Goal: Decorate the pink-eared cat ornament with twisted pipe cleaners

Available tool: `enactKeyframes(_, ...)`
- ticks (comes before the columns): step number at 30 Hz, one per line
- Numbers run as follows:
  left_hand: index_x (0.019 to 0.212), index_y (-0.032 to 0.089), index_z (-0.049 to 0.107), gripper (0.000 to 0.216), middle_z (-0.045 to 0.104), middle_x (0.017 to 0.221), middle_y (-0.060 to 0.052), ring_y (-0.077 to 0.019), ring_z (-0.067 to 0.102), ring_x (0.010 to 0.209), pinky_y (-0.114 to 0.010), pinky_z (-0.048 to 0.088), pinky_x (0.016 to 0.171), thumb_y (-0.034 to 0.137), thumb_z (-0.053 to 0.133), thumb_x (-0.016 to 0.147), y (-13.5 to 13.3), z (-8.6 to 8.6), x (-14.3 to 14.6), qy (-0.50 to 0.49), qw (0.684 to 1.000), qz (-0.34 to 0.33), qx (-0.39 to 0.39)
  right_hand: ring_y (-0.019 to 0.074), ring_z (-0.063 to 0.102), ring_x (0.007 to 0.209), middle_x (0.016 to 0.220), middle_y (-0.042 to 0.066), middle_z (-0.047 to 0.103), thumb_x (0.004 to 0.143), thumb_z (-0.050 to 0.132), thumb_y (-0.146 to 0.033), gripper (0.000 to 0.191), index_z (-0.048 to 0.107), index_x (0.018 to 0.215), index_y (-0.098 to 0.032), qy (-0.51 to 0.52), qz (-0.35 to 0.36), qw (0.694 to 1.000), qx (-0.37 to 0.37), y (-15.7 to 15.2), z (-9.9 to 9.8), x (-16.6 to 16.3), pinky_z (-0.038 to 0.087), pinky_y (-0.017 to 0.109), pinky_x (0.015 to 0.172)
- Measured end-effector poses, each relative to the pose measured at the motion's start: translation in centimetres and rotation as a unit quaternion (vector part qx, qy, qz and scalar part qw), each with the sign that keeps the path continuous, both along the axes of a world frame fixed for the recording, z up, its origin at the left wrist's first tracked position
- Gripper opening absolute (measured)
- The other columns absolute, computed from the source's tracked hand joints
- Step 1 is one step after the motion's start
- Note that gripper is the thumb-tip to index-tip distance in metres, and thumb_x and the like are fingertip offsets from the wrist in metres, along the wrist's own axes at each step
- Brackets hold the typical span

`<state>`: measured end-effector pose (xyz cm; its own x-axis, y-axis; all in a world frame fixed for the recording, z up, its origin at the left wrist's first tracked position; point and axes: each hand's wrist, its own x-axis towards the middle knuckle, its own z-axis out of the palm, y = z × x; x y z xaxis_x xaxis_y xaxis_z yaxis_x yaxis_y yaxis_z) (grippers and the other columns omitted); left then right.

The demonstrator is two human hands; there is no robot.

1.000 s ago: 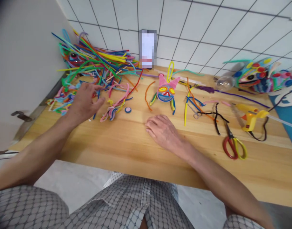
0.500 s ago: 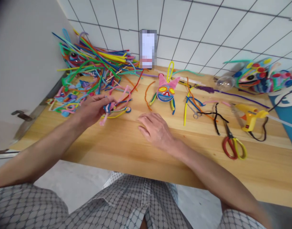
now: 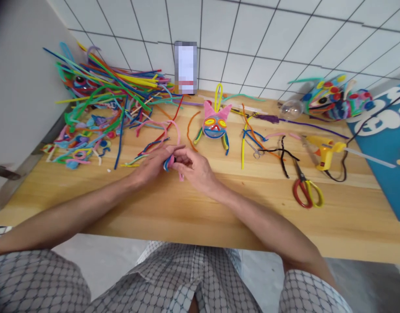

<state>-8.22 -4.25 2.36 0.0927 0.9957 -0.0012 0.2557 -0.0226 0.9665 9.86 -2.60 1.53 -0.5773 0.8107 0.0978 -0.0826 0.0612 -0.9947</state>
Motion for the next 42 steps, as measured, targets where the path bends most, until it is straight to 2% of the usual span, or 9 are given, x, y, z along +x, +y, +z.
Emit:
enactKeyframes(4, 0.109, 0.019, 0.075, 0.052, 0.074, 0.106, -0.009, -0.0248, 0.067, 0.105, -0.038, 0.054, 0.097, 0.064, 0.052, 0.100, -0.6, 0.4, 0.1, 0.046, 0.997, -0.016, 0.060, 0.0156, 0.069, 0.078, 0.091, 0.001, 0.073, 0.094, 0.066, -0.029, 0.011, 0.063, 0.103, -0.023, -0.049, -0.068, 0.991, 0.102, -0.3, 0.5, 0.5, 0.058, 0.032, 0.075)
enactKeyframes(7, 0.106, 0.018, 0.072, 0.047, 0.072, 0.090, -0.005, -0.0201, 0.067, 0.082, -0.031, 0.054, 0.074, 0.063, 0.066, 0.094, -1.0, 0.7, 0.3, 0.005, 0.998, -0.041, 0.036, 0.0163, 0.067, 0.080, 0.088, 0.001, 0.070, 0.092, 0.063, -0.020, 0.014, 0.065, 0.106, -0.022, -0.131, -0.146, 0.948, 0.252, -0.5, 0.8, 0.9, 0.056, 0.032, 0.078)
enactKeyframes(10, 0.098, 0.017, 0.071, 0.045, 0.068, 0.081, -0.002, -0.0161, 0.063, 0.069, -0.026, 0.050, 0.064, 0.062, 0.072, 0.090, -1.2, 0.7, 0.6, -0.035, 0.997, -0.067, -0.009, 0.0161, 0.064, 0.078, 0.086, 0.001, 0.067, 0.090, 0.061, -0.015, 0.024, 0.063, 0.112, -0.022, -0.176, -0.163, 0.918, 0.317, -0.6, 0.7, 1.2, 0.055, 0.032, 0.079)
enactKeyframes(20, 0.080, 0.018, 0.066, 0.050, 0.059, 0.066, 0.001, -0.0117, 0.049, 0.058, -0.025, 0.038, 0.057, 0.067, 0.068, 0.088, -0.3, -0.3, -0.5, -0.094, 0.994, 0.001, -0.053, 0.0151, 0.058, 0.076, 0.085, 0.000, 0.064, 0.089, 0.059, -0.016, 0.027, 0.069, 0.114, -0.021, -0.178, -0.169, 0.941, 0.234, 0.4, 1.1, 3.3, 0.049, 0.029, 0.072)
enactKeyframes(24, 0.077, 0.018, 0.061, 0.046, 0.059, 0.068, 0.000, -0.0139, 0.053, 0.063, -0.026, 0.041, 0.061, 0.062, 0.066, 0.091, -0.5, -0.1, -0.4, -0.039, 0.998, -0.021, -0.038, 0.0164, 0.061, 0.082, 0.091, 0.002, 0.066, 0.091, 0.057, -0.018, 0.027, 0.070, 0.114, -0.021, -0.161, -0.156, 0.958, 0.177, 0.4, 1.3, 3.2, 0.050, 0.031, 0.077)
enactKeyframes(29, 0.094, 0.018, 0.069, 0.037, 0.062, 0.075, 0.000, -0.0163, 0.056, 0.069, -0.028, 0.041, 0.066, 0.055, 0.064, 0.093, -1.0, 0.5, 0.4, -0.009, 0.993, -0.120, -0.016, 0.0171, 0.064, 0.091, 0.103, 0.004, 0.068, 0.093, 0.058, -0.026, 0.025, 0.067, 0.116, -0.022, -0.102, -0.113, 0.985, 0.087, 0.3, 0.6, 2.5, 0.053, 0.033, 0.084)
enactKeyframes(34, 0.071, 0.017, 0.061, 0.044, 0.049, 0.058, 0.003, -0.0125, 0.040, 0.056, -0.027, 0.027, 0.057, 0.051, 0.057, 0.097, -1.4, 0.8, 0.9, 0.106, 0.990, -0.083, 0.028, 0.0196, 0.066, 0.100, 0.113, 0.007, 0.069, 0.091, 0.071, -0.043, 0.039, 0.064, 0.123, -0.022, -0.105, -0.080, 0.990, 0.040, 0.0, 0.2, 1.9, 0.054, 0.033, 0.087)
enactKeyframes(37, 0.070, 0.018, 0.060, 0.035, 0.054, 0.060, 0.003, -0.0126, 0.043, 0.057, -0.027, 0.029, 0.058, 0.039, 0.057, 0.098, -1.6, 0.6, 0.8, 0.151, 0.983, -0.091, 0.054, 0.0177, 0.065, 0.090, 0.101, 0.004, 0.071, 0.097, 0.062, -0.040, 0.026, 0.066, 0.113, -0.020, -0.158, -0.045, 0.984, 0.064, 0.0, 0.5, 2.0, 0.051, 0.031, 0.082)
enactKeyframes(42, 0.077, 0.018, 0.066, 0.029, 0.066, 0.074, -0.002, -0.0170, 0.059, 0.072, -0.028, 0.038, 0.070, 0.034, 0.060, 0.101, -1.6, 0.0, -0.1, 0.249, 0.947, -0.142, 0.146, 0.0170, 0.064, 0.086, 0.092, 0.003, 0.071, 0.101, 0.054, -0.027, 0.015, 0.066, 0.099, -0.019, -0.234, -0.005, 0.954, 0.190, 0.4, 1.2, 3.1, 0.047, 0.029, 0.081)
